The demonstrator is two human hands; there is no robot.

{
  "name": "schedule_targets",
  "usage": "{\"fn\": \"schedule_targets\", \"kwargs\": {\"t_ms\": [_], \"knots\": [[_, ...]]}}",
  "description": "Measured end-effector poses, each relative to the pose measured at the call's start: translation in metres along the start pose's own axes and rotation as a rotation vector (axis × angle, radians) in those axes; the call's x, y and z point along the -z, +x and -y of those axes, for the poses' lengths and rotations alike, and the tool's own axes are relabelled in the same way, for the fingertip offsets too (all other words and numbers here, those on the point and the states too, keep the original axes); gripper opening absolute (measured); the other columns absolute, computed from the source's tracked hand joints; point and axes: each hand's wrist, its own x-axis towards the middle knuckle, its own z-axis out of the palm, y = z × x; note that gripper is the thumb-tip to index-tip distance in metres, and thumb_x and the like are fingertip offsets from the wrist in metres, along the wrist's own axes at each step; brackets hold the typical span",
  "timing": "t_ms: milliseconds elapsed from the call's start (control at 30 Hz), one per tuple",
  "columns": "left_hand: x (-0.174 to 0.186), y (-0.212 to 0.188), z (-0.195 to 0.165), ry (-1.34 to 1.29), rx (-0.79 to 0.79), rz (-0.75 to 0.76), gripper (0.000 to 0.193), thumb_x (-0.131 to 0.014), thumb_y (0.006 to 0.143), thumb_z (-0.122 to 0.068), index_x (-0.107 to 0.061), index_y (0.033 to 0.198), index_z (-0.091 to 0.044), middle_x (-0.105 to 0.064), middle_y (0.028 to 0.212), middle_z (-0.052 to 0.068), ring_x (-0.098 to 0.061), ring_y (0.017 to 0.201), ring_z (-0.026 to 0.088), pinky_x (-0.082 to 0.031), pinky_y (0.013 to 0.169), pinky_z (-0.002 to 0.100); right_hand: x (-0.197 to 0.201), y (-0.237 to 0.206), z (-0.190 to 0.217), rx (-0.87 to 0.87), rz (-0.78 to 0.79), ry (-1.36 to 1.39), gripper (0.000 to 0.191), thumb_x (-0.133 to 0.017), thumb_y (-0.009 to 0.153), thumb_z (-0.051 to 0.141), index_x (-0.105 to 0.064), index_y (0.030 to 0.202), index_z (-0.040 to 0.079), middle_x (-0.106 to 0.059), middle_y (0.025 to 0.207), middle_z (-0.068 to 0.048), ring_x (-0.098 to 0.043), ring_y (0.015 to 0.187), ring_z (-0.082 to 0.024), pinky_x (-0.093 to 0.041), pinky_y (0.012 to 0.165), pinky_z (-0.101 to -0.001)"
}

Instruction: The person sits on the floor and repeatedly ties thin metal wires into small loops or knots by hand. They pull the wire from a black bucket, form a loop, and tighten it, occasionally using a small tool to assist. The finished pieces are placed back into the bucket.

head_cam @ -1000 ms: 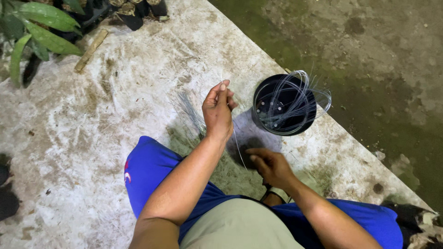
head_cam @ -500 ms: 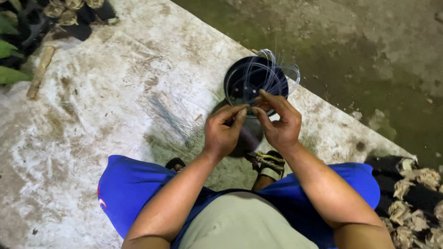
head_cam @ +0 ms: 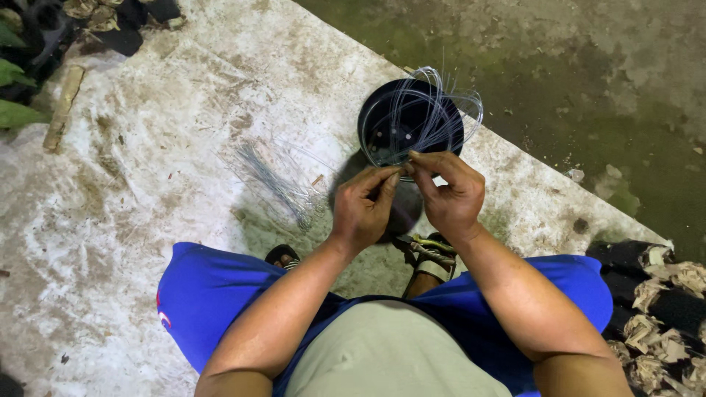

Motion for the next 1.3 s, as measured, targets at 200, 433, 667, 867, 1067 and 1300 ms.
{"fn": "schedule_targets", "kwargs": {"t_ms": [200, 433, 667, 867, 1067, 1300], "knots": [[-0.01, 0.001, 0.021, -0.43, 0.251, -0.134, 0.023, -0.061, 0.11, -0.022, -0.073, 0.116, -0.003, -0.061, 0.082, 0.001, -0.053, 0.07, 0.007, -0.042, 0.062, 0.023, -0.011, -0.014, -0.011, -0.207, 0.191, 0.159, 0.04, -0.065, 0.093, -0.004, -0.061, 0.133, 0.0, -0.075, 0.116, -0.011, -0.072, 0.103, -0.013, -0.057, 0.092, -0.027], [0.001, 0.013, 0.035, -0.89, 0.362, -0.32, 0.021, -0.06, 0.11, -0.021, -0.065, 0.118, -0.002, -0.046, 0.072, -0.004, -0.038, 0.058, 0.005, -0.034, 0.052, 0.023, -0.043, -0.053, -0.013, -0.425, 0.376, 0.256, 0.02, -0.075, 0.096, 0.006, -0.074, 0.115, 0.002, -0.079, 0.106, -0.004, -0.072, 0.094, -0.008, -0.059, 0.085, -0.0243], [0.009, 0.019, 0.03, -0.955, 0.378, -0.337, 0.023, -0.059, 0.11, -0.024, -0.063, 0.12, -0.003, -0.047, 0.075, -0.002, -0.038, 0.061, 0.006, -0.033, 0.053, 0.023, -0.044, -0.056, -0.026, -0.554, 0.414, 0.4, 0.021, -0.077, 0.093, 0.005, -0.074, 0.113, 0.001, -0.077, 0.099, -0.005, -0.069, 0.088, -0.007, -0.057, 0.079, -0.0248], [0.014, 0.019, 0.029, -1.035, 0.406, -0.267, 0.024, -0.059, 0.112, -0.024, -0.062, 0.123, -0.003, -0.047, 0.077, -0.002, -0.04, 0.064, 0.007, -0.034, 0.058, 0.024, -0.049, -0.06, -0.046, -0.625, 0.328, 0.543, 0.01, -0.071, 0.098, 0.005, -0.075, 0.106, 0.0, -0.078, 0.097, -0.003, -0.072, 0.088, -0.008, -0.06, 0.083, -0.0249], [0.043, 0.032, 0.031, -1.142, 0.349, -0.293, 0.015, -0.061, 0.108, -0.02, -0.06, 0.116, -0.007, -0.048, 0.071, -0.002, -0.041, 0.06, 0.009, -0.037, 0.053, 0.025, -0.03, -0.037, -0.033, -0.433, 0.398, 0.228, 0.006, -0.077, 0.095, 0.005, -0.076, 0.1, 0.002, -0.076, 0.091, -0.004, -0.069, 0.081, -0.01, -0.055, 0.071, -0.0241], [0.104, 0.033, 0.022, -1.232, 0.165, -0.292, 0.011, -0.058, 0.115, -0.022, -0.057, 0.116, -0.011, -0.045, 0.075, -0.003, -0.037, 0.059, 0.006, -0.034, 0.053, 0.02, 0.025, 0.005, 0.008, 0.095, 0.396, -0.081, 0.013, -0.082, 0.089, 0.0, -0.07, 0.094, 0.004, -0.071, 0.09, -0.007, -0.068, 0.078, -0.017, -0.053, 0.067, -0.0274]]}}
